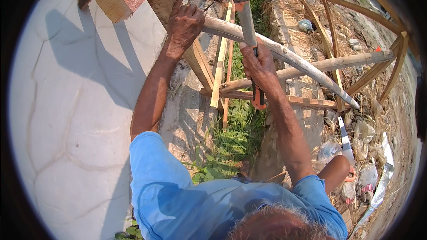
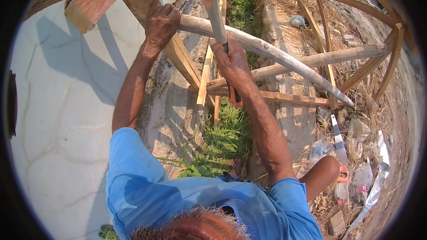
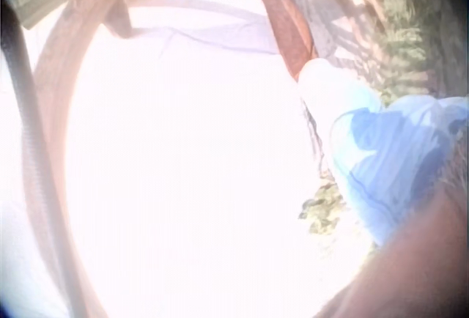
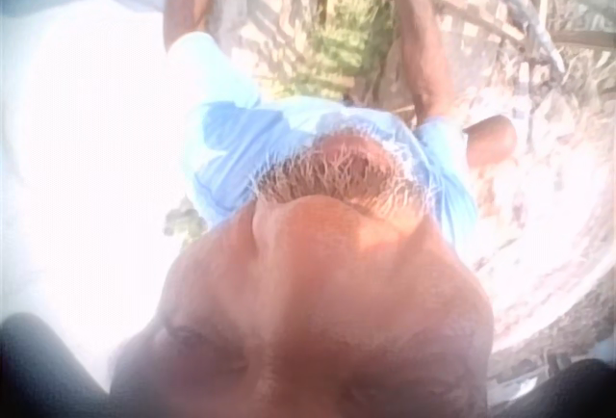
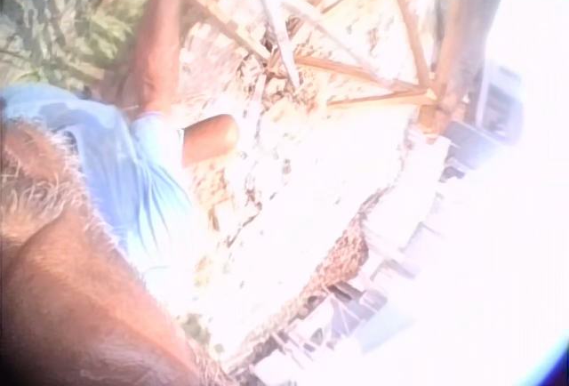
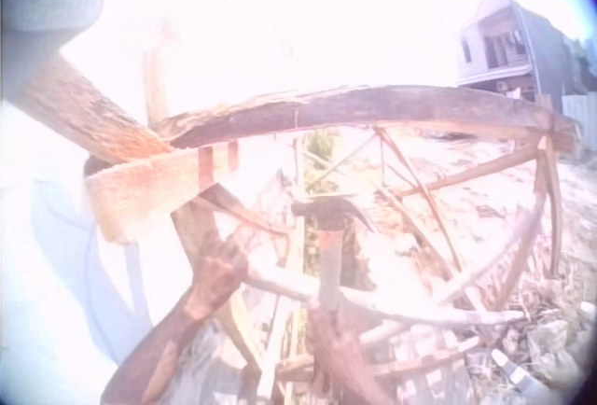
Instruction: The person constructs a wooden and bamboo frame by using a hand saw to cut a piece of wood and then hammering nails into the joints to secure bamboo poles to wooden planks.
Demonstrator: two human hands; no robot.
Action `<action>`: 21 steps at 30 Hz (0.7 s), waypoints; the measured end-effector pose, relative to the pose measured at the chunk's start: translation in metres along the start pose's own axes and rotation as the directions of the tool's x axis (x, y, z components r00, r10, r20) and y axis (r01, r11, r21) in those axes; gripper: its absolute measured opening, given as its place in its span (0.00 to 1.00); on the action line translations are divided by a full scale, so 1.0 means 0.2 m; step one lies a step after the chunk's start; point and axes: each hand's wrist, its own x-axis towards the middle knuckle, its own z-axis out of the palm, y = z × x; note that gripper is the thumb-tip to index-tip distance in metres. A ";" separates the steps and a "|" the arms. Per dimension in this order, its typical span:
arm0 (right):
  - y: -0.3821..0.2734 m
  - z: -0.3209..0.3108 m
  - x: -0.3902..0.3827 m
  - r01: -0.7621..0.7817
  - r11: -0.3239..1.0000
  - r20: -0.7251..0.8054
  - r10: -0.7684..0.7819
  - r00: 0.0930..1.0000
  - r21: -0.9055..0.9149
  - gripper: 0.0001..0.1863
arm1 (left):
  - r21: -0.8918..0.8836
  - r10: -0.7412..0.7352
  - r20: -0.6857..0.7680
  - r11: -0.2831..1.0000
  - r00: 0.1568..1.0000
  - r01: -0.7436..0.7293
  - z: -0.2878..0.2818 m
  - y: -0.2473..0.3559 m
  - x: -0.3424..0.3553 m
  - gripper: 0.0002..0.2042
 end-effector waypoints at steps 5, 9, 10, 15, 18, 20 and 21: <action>0.02 -0.08 -0.03 -0.033 0.999 0.029 0.034 0.999 -0.033 0.17 | -0.023 0.004 0.033 1.000 0.999 -0.003 -0.01 0.01 -0.02 0.06; 0.07 -0.23 0.09 -0.194 0.956 -0.068 0.184 0.981 -0.222 0.13 | -0.006 0.006 0.083 1.000 0.997 -0.006 -0.02 -0.01 -0.01 0.07; 0.11 -0.29 0.14 -0.177 0.950 -0.086 0.160 0.983 -0.256 0.13 | -0.010 0.013 0.077 1.000 0.997 -0.012 -0.03 0.00 -0.02 0.07; 0.38 -0.60 0.23 0.046 0.614 -0.102 -0.204 0.974 -0.788 0.21 | -0.104 -0.050 -0.098 0.994 0.994 0.039 -0.08 0.08 -0.02 0.09; 0.39 -0.62 0.23 -0.088 0.620 -0.083 0.036 0.996 -0.780 0.25 | -0.468 -0.559 -0.040 0.743 0.828 0.479 -0.12 0.29 -0.21 0.16; 0.36 -0.58 0.23 -0.195 0.689 -0.040 0.234 0.971 -0.698 0.26 | -0.629 -0.799 0.318 0.226 0.511 0.744 -0.05 0.44 -0.39 0.22; 0.33 -0.60 0.24 -0.133 0.645 -0.012 0.188 0.982 -0.753 0.26 | -0.616 -0.766 0.552 -0.109 0.329 0.780 0.02 0.52 -0.41 0.27</action>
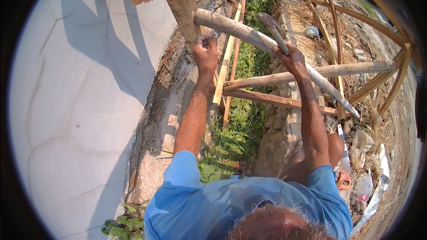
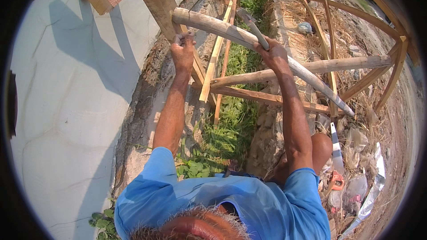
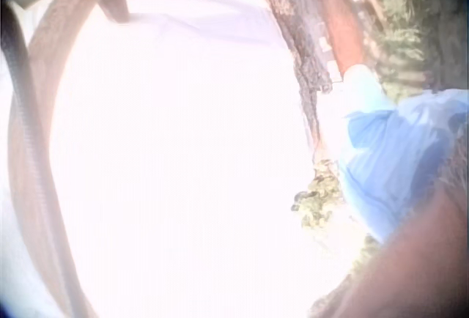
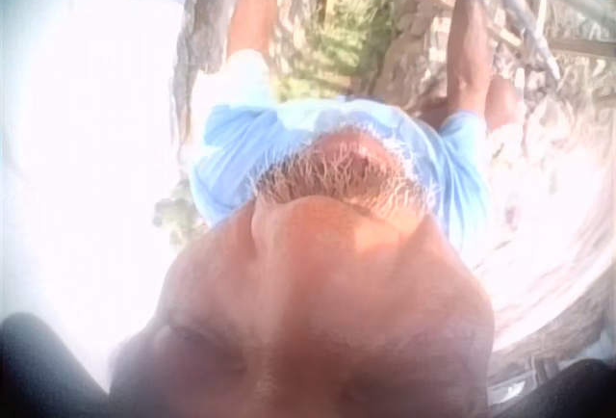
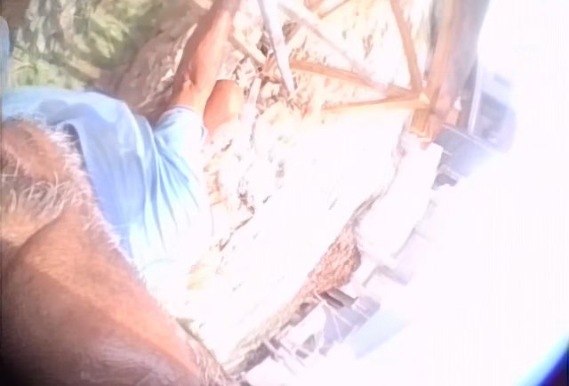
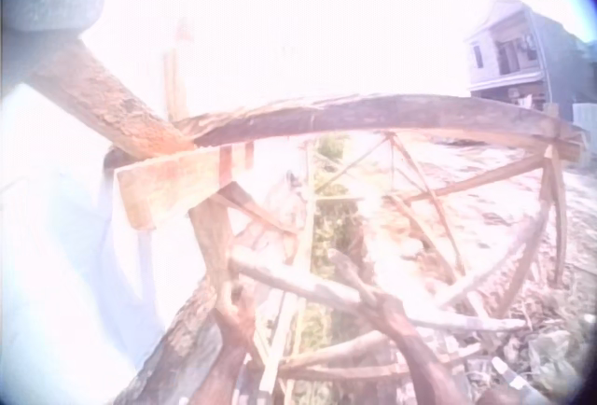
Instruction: The person constructs a wooden and bamboo frame by using a hand saw to cut a piece of wood and then hammering nails into the joints to secure bamboo poles to wooden planks.
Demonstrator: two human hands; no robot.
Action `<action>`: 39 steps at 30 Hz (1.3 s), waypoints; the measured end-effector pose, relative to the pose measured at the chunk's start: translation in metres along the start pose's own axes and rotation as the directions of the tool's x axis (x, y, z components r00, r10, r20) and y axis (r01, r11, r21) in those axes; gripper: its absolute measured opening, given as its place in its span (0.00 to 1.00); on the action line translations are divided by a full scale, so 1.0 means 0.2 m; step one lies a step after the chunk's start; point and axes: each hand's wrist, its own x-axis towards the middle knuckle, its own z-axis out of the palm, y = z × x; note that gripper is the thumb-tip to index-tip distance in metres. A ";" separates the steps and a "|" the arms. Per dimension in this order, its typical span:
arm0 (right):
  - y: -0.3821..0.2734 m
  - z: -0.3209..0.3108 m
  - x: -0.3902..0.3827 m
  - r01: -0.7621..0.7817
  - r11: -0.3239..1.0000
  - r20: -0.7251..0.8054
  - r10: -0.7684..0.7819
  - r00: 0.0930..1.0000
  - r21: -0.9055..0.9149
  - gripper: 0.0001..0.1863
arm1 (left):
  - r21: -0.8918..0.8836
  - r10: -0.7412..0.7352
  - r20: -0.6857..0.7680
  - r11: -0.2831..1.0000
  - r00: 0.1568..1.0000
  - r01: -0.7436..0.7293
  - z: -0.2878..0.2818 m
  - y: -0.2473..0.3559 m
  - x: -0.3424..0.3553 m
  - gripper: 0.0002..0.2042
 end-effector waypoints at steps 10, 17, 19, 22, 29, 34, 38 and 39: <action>-0.09 -0.11 0.03 0.093 0.981 -0.060 -0.083 0.995 0.173 0.25 | -0.739 -0.036 -0.023 0.674 0.999 0.007 0.42 0.13 0.19 0.33; -0.42 -0.34 -0.05 0.225 0.810 -0.122 -0.188 0.974 0.542 0.21 | -0.666 0.050 -0.186 0.727 0.981 -0.163 0.40 0.42 0.22 0.22; -0.49 -0.36 -0.05 0.248 0.782 -0.113 -0.225 0.968 0.572 0.20 | -0.615 0.041 -0.176 0.775 0.984 -0.142 0.38 0.39 0.25 0.29; -0.60 -0.35 -0.04 0.336 0.710 -0.117 -0.340 0.933 0.618 0.18 | -0.584 0.019 -0.136 0.806 0.991 -0.096 0.36 0.37 0.29 0.36; -0.82 -0.23 0.16 0.628 0.759 -0.388 -0.534 0.751 0.173 0.17 | -0.890 0.049 -0.069 0.448 0.996 -0.084 0.39 0.45 0.39 0.37; -0.84 -0.33 0.17 0.665 0.719 -0.387 -0.682 0.620 -0.203 0.11 | -0.884 0.095 -0.085 0.453 0.992 -0.119 0.39 0.43 0.44 0.36; -0.96 -0.33 0.35 0.861 0.499 -0.452 -0.793 0.408 -0.100 0.16 | -0.868 0.038 -0.178 0.465 0.983 -0.175 0.32 0.25 0.65 0.39; -0.96 -0.29 0.42 0.892 0.452 -0.445 -0.802 0.398 -0.016 0.17 | -0.903 0.020 -0.122 0.413 0.992 -0.119 0.36 0.31 0.58 0.39</action>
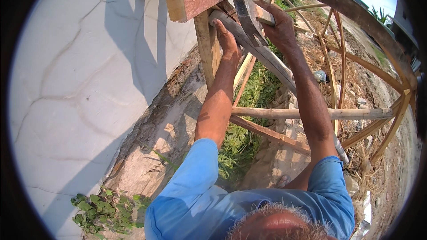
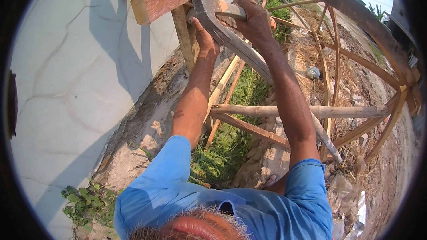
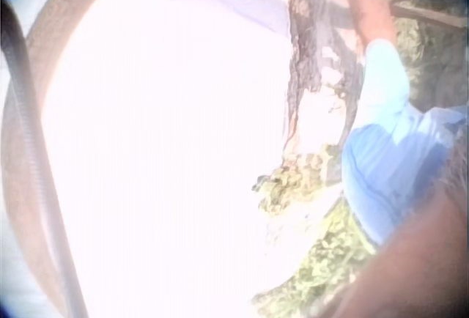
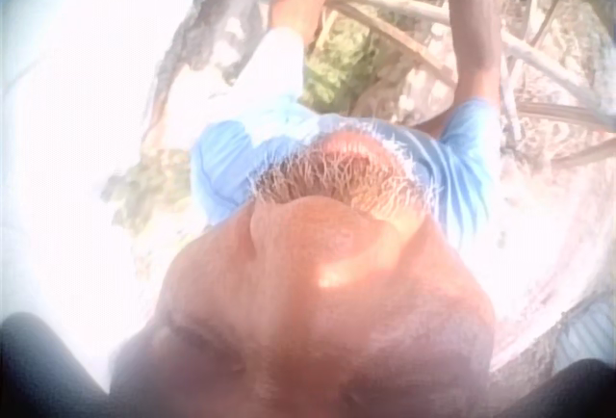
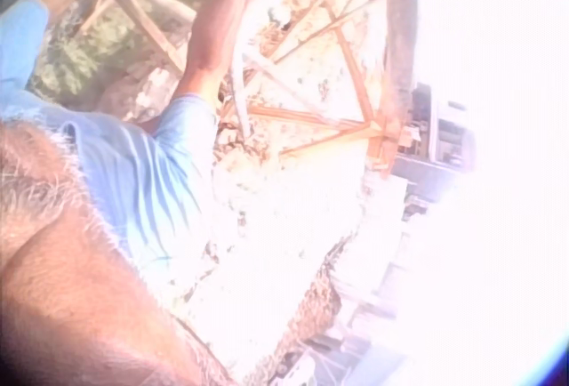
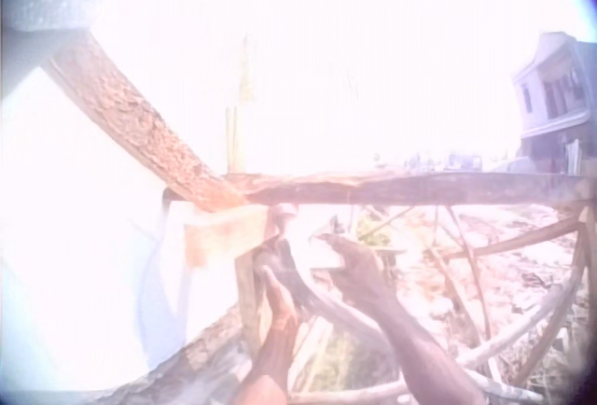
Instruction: The person constructs a wooden and bamboo frame by using a hand saw to cut a piece of wood and then hammering nails into the joints to secure bamboo poles to wooden planks.
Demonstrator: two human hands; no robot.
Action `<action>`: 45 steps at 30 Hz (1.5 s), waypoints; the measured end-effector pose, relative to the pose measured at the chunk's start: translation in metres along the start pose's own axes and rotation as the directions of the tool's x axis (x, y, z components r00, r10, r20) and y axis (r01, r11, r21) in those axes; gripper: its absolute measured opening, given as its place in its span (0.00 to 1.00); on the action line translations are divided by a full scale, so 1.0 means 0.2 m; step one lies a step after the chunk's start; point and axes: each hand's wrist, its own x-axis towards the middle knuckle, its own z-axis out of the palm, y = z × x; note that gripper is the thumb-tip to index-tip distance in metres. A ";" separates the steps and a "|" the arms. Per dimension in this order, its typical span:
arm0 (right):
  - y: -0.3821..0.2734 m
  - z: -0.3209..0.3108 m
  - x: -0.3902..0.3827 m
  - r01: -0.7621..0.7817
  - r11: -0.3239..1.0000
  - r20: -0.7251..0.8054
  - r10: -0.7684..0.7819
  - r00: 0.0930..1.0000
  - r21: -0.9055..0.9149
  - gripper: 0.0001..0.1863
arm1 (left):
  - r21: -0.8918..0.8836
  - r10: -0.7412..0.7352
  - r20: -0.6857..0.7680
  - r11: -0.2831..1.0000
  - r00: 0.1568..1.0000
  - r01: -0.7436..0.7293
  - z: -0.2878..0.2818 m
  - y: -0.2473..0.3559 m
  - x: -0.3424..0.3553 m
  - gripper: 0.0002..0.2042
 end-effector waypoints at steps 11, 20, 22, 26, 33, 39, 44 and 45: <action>0.12 0.24 0.04 -0.224 0.968 0.093 0.214 0.972 0.116 0.13 | 0.085 0.019 0.042 0.996 0.999 -0.023 0.14 0.15 -0.12 0.33; -0.01 0.24 -0.03 -0.026 1.000 -0.157 0.029 0.987 0.017 0.11 | 0.104 0.048 0.016 0.993 0.999 -0.049 0.08 0.08 -0.07 0.43; -0.04 0.21 0.05 0.082 0.997 -0.199 -0.082 0.977 -0.006 0.12 | 0.071 -0.008 -0.028 0.997 1.000 0.010 0.07 0.09 -0.02 0.42; 0.05 0.21 0.11 0.122 0.991 -0.094 -0.117 0.989 0.048 0.11 | 0.060 0.019 0.028 0.998 0.999 -0.020 0.04 0.09 -0.01 0.38; 0.24 0.28 0.08 0.052 0.997 0.032 -0.054 0.998 0.059 0.09 | 0.049 0.146 0.020 0.988 0.989 -0.146 0.17 0.14 -0.10 0.30; 0.26 0.27 0.08 0.050 0.996 0.061 -0.054 0.997 0.078 0.13 | 0.085 0.169 0.009 0.982 0.986 -0.169 0.18 0.14 -0.10 0.32; 0.21 0.26 0.08 0.022 0.998 0.039 -0.024 0.999 0.060 0.11 | 0.077 0.136 -0.008 0.988 0.991 -0.135 0.13 0.11 -0.05 0.34; 0.20 0.26 0.08 0.023 0.997 0.028 -0.025 0.999 0.074 0.10 | 0.076 0.141 -0.020 0.987 0.990 -0.140 0.12 0.11 -0.02 0.35</action>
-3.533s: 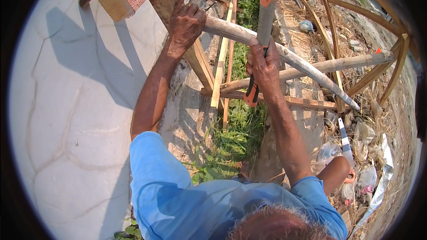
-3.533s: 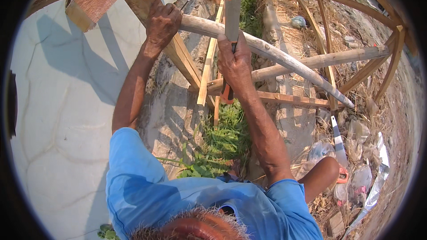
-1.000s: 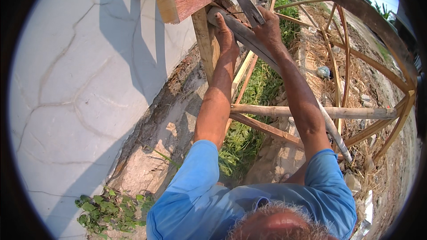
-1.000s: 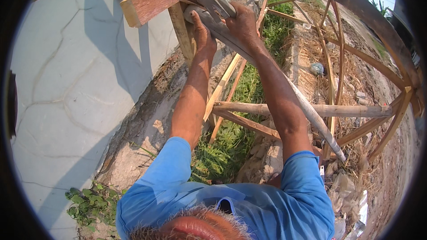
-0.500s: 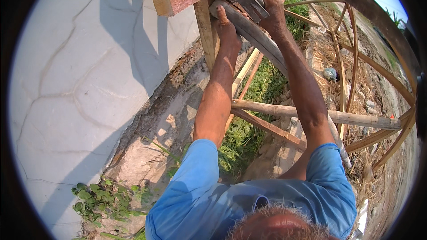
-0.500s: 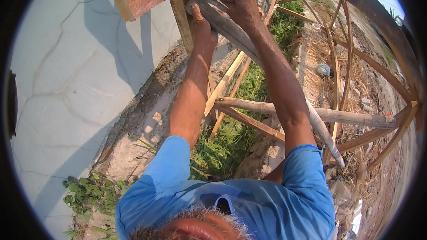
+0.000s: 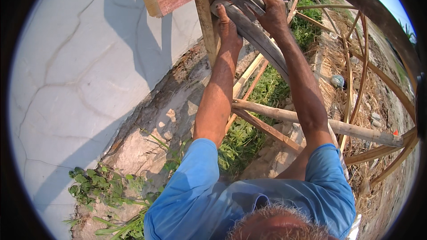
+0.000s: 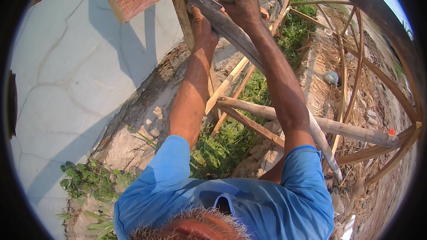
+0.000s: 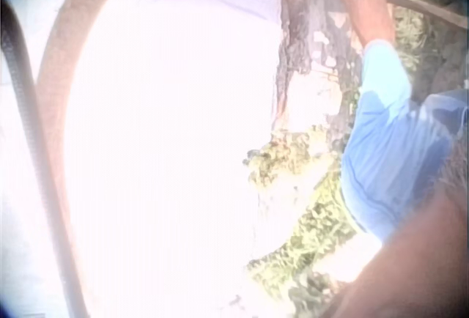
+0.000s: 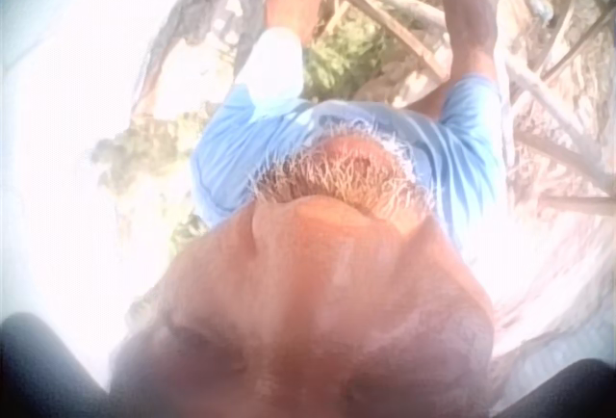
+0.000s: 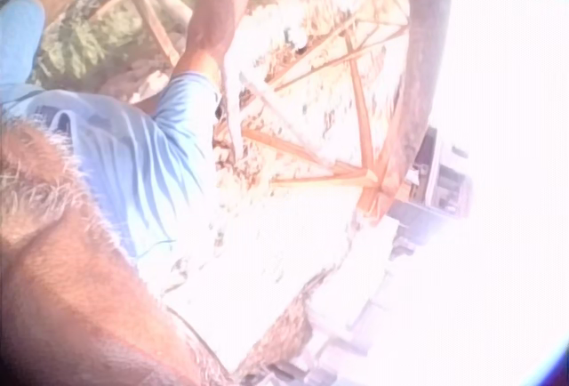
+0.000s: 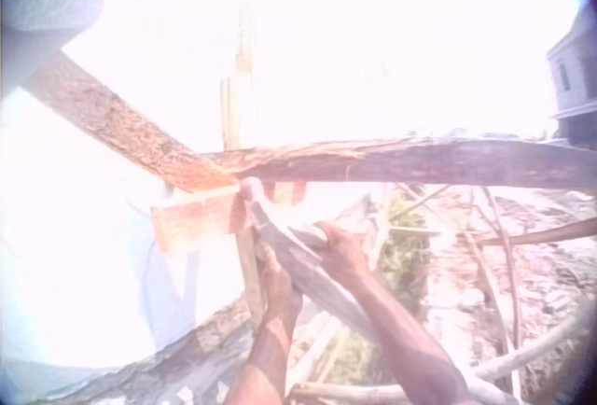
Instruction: The person constructs a wooden and bamboo frame by using a hand saw to cut a piece of wood and then hammering nails into the joints to secure bamboo poles to wooden planks.
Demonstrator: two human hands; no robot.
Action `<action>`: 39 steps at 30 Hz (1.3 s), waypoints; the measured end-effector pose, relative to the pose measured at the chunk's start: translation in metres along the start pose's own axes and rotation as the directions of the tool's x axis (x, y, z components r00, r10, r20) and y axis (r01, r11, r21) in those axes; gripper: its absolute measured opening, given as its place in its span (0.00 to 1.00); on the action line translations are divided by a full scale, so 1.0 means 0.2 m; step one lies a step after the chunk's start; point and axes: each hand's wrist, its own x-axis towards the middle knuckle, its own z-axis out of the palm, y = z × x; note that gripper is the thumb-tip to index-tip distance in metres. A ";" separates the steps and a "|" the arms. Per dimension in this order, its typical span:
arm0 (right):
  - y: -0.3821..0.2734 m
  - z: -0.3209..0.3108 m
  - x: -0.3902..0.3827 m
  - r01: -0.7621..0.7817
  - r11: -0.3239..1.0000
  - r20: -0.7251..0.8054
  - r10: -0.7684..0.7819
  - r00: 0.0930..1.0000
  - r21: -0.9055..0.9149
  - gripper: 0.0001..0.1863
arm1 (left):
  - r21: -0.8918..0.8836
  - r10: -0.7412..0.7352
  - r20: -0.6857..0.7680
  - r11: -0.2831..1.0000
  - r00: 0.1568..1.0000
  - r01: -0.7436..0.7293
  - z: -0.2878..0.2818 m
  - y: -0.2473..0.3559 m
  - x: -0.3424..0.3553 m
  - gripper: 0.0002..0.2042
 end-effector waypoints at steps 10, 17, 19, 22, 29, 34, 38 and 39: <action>0.04 0.08 0.02 -0.033 0.997 -0.096 0.040 0.995 0.073 0.09 | 0.212 -0.044 -0.306 0.971 0.951 0.113 0.05 0.06 0.00 0.42; 0.01 0.09 -0.09 -0.140 0.962 -0.052 0.156 0.986 0.232 0.06 | -0.115 -0.003 -0.335 0.993 0.942 -0.038 0.10 0.06 -0.12 0.29; 0.07 0.10 -0.10 -0.137 0.958 -0.038 0.152 0.988 0.252 0.06 | 0.379 0.299 -0.383 0.914 0.874 -0.146 0.13 0.05 -0.21 0.24; 0.04 0.09 -0.11 -0.185 0.951 -0.021 0.196 0.980 0.248 0.07 | 0.879 0.725 0.111 0.247 0.679 -0.408 0.12 0.14 -0.28 0.18; -0.08 0.03 -0.04 -0.170 0.966 0.001 0.173 0.985 0.195 0.09 | 0.564 0.340 0.826 -0.528 0.451 -0.635 0.12 0.35 -0.06 0.08; 0.01 0.02 -0.03 -0.108 0.988 -0.014 0.110 0.994 0.110 0.12 | 0.465 0.200 0.885 -0.420 0.420 -0.779 0.09 0.39 0.01 0.07; -0.09 -0.28 -0.14 -0.070 0.997 -0.070 0.067 0.995 -0.041 0.14 | 0.476 0.159 0.875 -0.462 0.458 -0.749 0.06 0.43 0.01 0.13; -0.19 -0.43 -0.18 -0.098 0.985 0.001 0.099 0.995 -0.145 0.14 | 0.480 0.176 0.876 -0.418 0.449 -0.771 0.06 0.44 -0.01 0.14</action>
